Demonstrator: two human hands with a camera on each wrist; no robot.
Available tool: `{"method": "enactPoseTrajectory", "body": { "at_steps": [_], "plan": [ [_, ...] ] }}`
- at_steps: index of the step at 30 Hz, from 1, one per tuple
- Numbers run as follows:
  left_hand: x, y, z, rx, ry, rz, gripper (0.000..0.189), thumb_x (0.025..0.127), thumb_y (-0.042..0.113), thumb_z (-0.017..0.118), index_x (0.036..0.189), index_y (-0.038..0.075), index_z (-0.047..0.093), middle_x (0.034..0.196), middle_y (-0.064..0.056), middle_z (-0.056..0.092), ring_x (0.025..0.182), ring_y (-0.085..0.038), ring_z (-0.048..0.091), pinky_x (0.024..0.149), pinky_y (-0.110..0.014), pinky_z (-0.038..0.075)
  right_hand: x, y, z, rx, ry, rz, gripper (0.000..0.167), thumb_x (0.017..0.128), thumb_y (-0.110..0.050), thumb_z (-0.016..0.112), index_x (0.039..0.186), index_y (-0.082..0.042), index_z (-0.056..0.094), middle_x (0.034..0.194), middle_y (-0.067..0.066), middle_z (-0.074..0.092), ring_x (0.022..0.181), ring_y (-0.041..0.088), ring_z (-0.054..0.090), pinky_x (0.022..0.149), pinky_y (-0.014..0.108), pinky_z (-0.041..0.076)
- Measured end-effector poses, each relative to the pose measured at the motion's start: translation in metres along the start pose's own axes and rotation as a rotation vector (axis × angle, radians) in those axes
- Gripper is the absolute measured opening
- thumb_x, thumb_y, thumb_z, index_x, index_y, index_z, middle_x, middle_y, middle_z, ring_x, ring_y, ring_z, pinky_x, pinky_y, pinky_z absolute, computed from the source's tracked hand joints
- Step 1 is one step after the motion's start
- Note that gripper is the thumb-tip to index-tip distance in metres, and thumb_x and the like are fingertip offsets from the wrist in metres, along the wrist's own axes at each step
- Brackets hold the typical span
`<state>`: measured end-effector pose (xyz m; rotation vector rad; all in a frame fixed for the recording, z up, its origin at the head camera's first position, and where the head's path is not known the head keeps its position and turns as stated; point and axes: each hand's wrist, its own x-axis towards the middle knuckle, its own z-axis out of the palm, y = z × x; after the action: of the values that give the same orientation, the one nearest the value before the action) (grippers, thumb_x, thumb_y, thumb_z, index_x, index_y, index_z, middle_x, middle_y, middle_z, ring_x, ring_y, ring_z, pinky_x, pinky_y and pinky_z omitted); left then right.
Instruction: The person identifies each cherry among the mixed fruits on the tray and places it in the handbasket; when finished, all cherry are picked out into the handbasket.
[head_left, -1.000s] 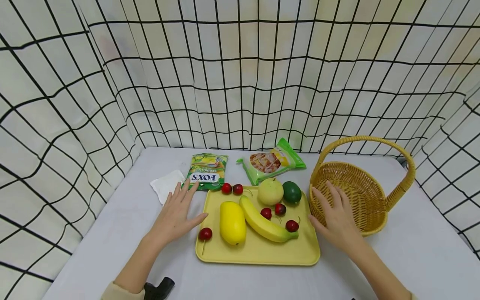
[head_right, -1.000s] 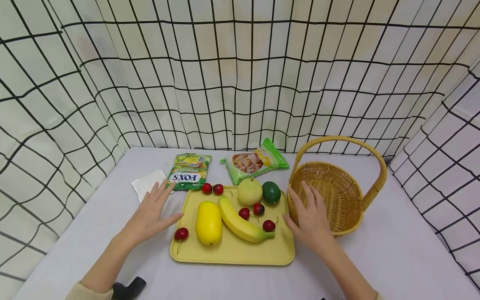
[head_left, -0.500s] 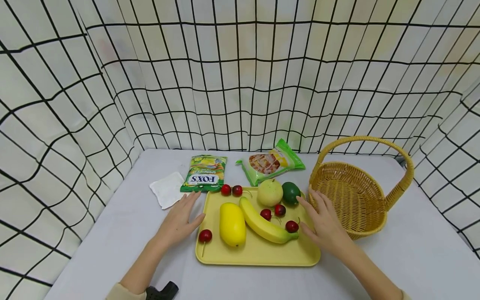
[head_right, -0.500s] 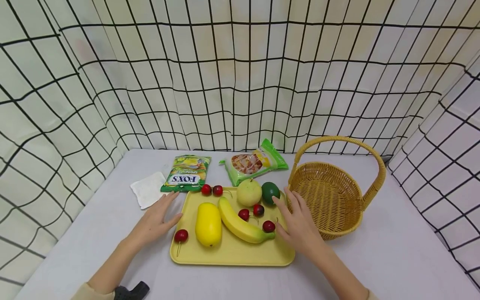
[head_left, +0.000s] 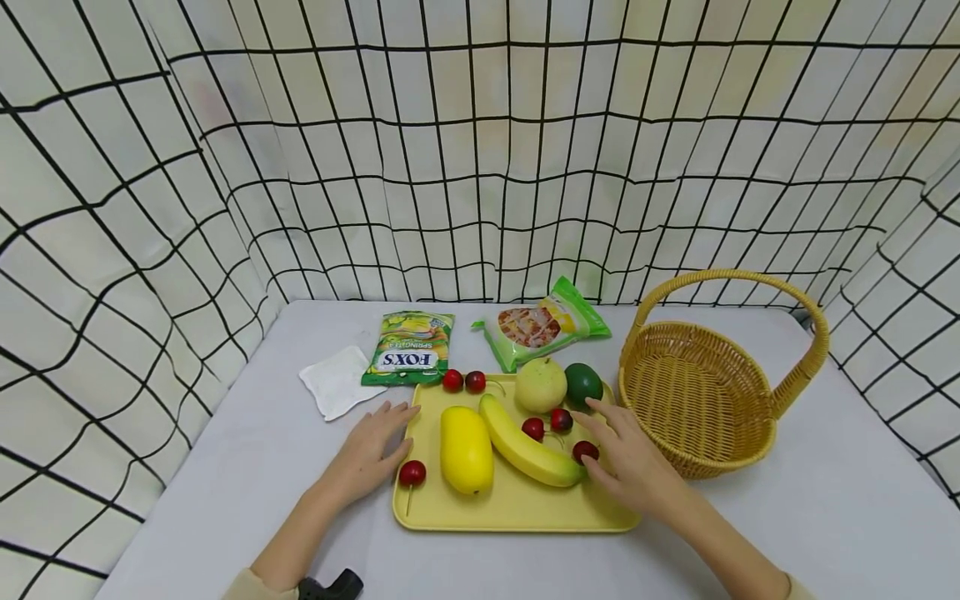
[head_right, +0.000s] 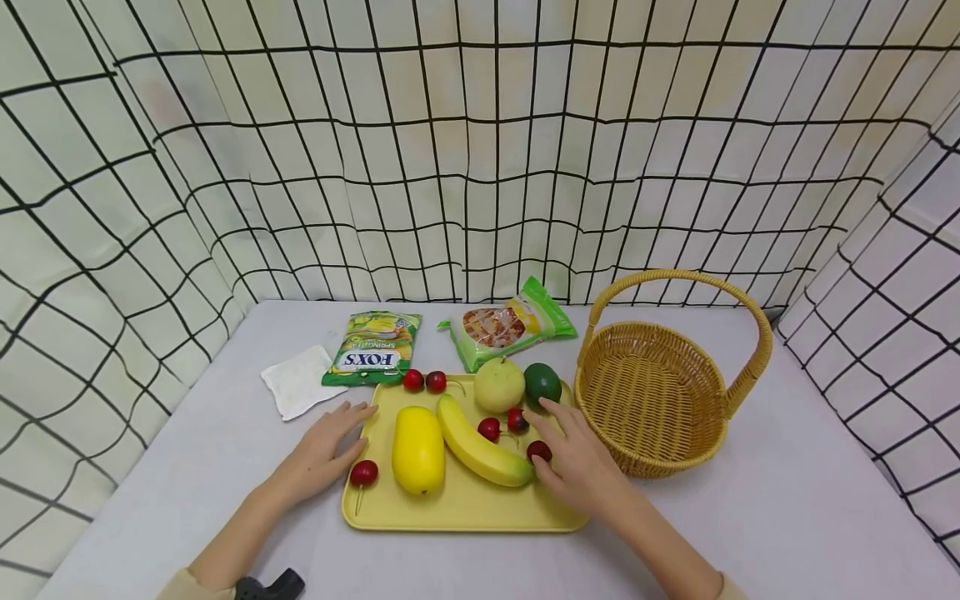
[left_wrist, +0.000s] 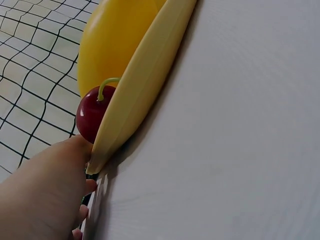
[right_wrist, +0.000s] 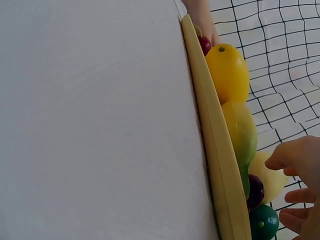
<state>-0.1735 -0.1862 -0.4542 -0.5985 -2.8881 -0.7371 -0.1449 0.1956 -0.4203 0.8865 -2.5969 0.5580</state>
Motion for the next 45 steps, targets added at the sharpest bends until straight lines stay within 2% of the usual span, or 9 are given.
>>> {"method": "enactPoseTrajectory", "body": {
  "at_steps": [6,12,18,29,39,45],
  "plan": [
    [-0.002,-0.001,0.003,-0.023,-0.011,0.021,0.044,0.091,0.026,0.055,0.132,0.011,0.050,0.137,-0.013,0.044,0.132,-0.036,0.027,0.107,-0.054,0.014,-0.004,0.002,0.010,0.016,-0.017,0.001,0.054,0.078,-0.015,0.070,0.128,-0.011,0.050,0.128,0.016,0.046,0.115,0.029,0.045,0.087,0.043,0.047],
    [-0.003,-0.002,0.006,-0.023,-0.018,0.021,0.045,0.091,0.028,0.055,0.133,0.013,0.048,0.138,-0.011,0.043,0.133,-0.035,0.025,0.107,-0.053,0.011,-0.008,0.002,0.016,0.005,0.005,0.031,0.045,0.079,-0.016,0.070,0.122,-0.009,0.056,0.104,0.003,0.052,0.096,0.015,0.047,0.074,0.030,0.047],
    [-0.003,-0.003,0.005,-0.031,-0.020,0.025,0.045,0.091,0.030,0.054,0.133,0.015,0.048,0.139,-0.010,0.042,0.134,-0.033,0.024,0.108,-0.053,0.010,-0.009,0.003,0.020,0.009,-0.004,0.053,0.039,0.079,-0.014,0.070,0.117,-0.007,0.060,0.092,-0.002,0.055,0.087,0.011,0.047,0.068,0.027,0.046],
    [-0.002,-0.002,0.003,-0.037,-0.028,0.020,0.045,0.091,0.030,0.054,0.133,0.014,0.048,0.139,-0.011,0.042,0.134,-0.034,0.024,0.108,-0.053,0.010,-0.009,0.004,0.020,0.014,-0.041,0.107,0.031,0.081,-0.015,0.068,0.111,-0.008,0.063,0.091,-0.005,0.056,0.088,0.009,0.049,0.071,0.027,0.048],
    [-0.004,-0.002,0.003,-0.034,-0.026,0.015,0.045,0.091,0.030,0.054,0.133,0.015,0.048,0.139,-0.010,0.043,0.134,-0.033,0.024,0.108,-0.053,0.010,-0.008,0.005,0.020,0.002,0.001,0.067,0.030,0.077,-0.013,0.072,0.105,-0.008,0.063,0.089,-0.005,0.056,0.086,0.009,0.049,0.070,0.026,0.047],
    [-0.004,-0.002,0.003,-0.031,-0.018,0.023,0.045,0.091,0.029,0.054,0.133,0.015,0.048,0.139,-0.010,0.042,0.134,-0.033,0.024,0.108,-0.052,0.010,-0.005,0.002,0.015,0.005,-0.008,0.071,0.029,0.078,-0.017,0.071,0.106,-0.010,0.064,0.090,-0.006,0.056,0.087,0.008,0.048,0.071,0.027,0.047]
  ]
}}
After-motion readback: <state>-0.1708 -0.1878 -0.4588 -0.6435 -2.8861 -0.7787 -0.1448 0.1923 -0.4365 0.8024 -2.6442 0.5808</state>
